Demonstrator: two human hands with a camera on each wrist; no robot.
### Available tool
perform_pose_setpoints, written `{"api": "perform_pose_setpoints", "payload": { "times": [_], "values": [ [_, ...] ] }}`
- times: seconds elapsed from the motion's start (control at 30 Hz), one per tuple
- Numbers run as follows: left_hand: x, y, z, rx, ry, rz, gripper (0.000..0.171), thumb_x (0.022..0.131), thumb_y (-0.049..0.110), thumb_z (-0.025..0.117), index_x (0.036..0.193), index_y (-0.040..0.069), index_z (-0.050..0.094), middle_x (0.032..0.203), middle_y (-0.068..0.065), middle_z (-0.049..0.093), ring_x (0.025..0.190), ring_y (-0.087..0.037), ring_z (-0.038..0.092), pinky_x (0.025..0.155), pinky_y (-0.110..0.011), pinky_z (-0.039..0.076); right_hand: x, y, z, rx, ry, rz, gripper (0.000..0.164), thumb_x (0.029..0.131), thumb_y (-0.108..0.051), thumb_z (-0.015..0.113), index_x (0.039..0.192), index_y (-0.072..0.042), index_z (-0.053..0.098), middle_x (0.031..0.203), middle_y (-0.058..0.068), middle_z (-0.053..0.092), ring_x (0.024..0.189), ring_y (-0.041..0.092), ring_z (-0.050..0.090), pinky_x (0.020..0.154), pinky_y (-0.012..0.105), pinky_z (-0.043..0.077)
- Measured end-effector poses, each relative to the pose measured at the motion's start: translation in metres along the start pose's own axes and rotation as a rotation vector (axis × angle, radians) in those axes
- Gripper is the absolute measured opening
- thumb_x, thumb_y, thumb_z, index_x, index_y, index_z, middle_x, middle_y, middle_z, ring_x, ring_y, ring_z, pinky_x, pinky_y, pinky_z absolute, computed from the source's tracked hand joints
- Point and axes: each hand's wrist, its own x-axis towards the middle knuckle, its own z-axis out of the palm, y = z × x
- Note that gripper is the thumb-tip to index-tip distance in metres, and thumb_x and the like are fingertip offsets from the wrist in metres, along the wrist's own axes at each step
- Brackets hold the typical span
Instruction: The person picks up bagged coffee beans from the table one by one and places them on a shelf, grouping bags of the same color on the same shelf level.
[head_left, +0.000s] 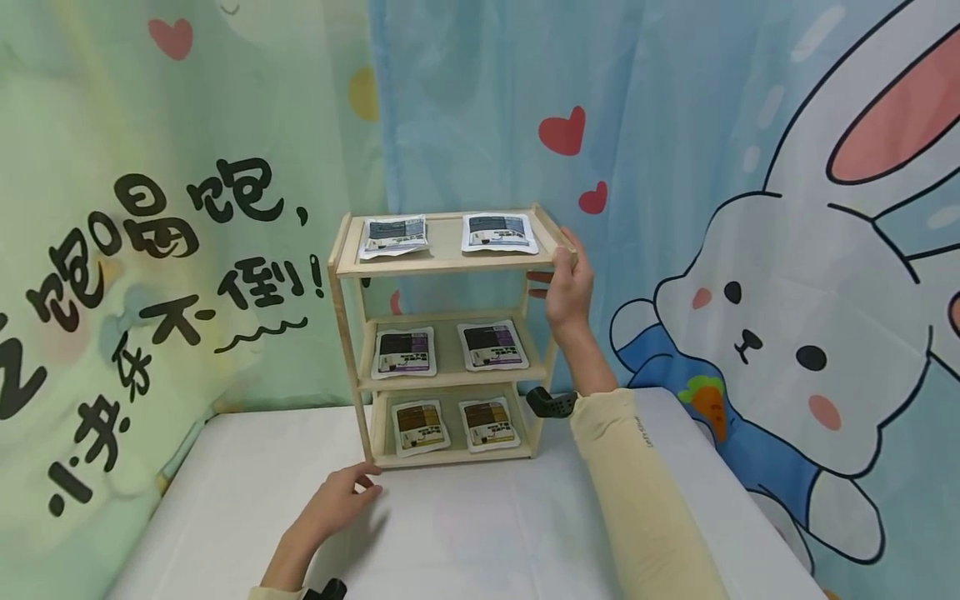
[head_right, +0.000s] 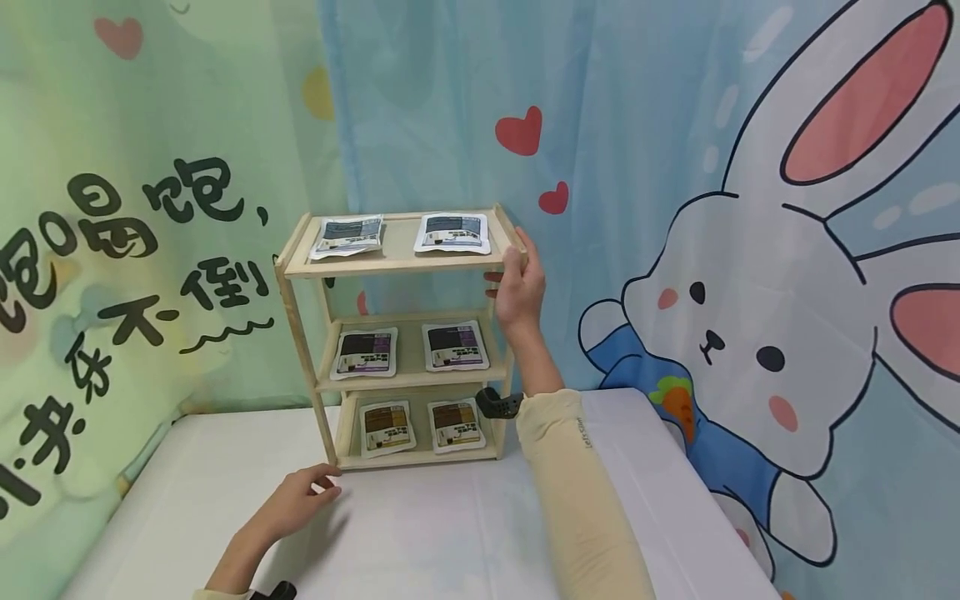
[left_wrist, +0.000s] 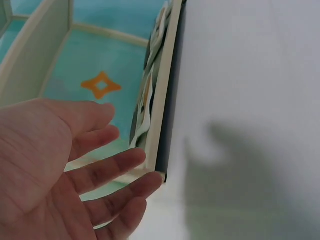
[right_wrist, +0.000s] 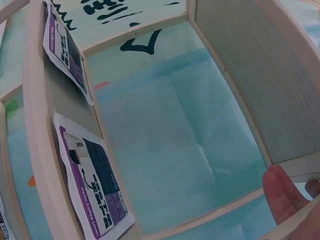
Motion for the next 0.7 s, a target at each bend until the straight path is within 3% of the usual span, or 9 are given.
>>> {"api": "perform_pose_setpoints", "payload": {
  "times": [0.23, 0.5, 0.7],
  "values": [
    [-0.01, -0.004, -0.022, 0.029, -0.029, -0.073, 0.027, 0.093, 0.015, 0.065, 0.117, 0.003, 0.065, 0.093, -0.005, 0.067, 0.084, -0.022, 0.061, 0.071, -0.042, 0.049, -0.001, 0.001, 0.0, 0.003, 0.009, 0.009, 0.051, 0.103, -0.034, 0.033, 0.15, -0.016, 0.038, 0.123, 0.019, 0.056, 0.09, 0.043, 0.062, 0.063, 0.027, 0.051],
    [-0.013, 0.005, -0.069, 0.172, -0.071, -0.102, 0.033, 0.094, 0.016, 0.063, 0.121, -0.003, 0.061, 0.104, -0.017, 0.066, 0.098, -0.036, 0.062, 0.082, -0.051, 0.048, 0.001, -0.003, -0.005, 0.013, -0.007, 0.008, 0.053, 0.104, -0.032, 0.034, 0.151, -0.008, 0.034, 0.121, 0.02, 0.057, 0.093, 0.033, 0.062, 0.077, 0.03, 0.046],
    [-0.021, 0.008, -0.096, 0.308, -0.046, -0.086, 0.046, 0.093, 0.02, 0.063, 0.131, -0.005, 0.054, 0.122, -0.028, 0.058, 0.11, -0.043, 0.056, 0.088, -0.054, 0.045, -0.008, -0.006, -0.021, -0.035, -0.129, -0.005, 0.054, 0.105, -0.028, 0.038, 0.154, -0.011, 0.025, 0.138, 0.019, 0.046, 0.115, 0.034, 0.052, 0.097, 0.044, 0.038]
  ]
}}
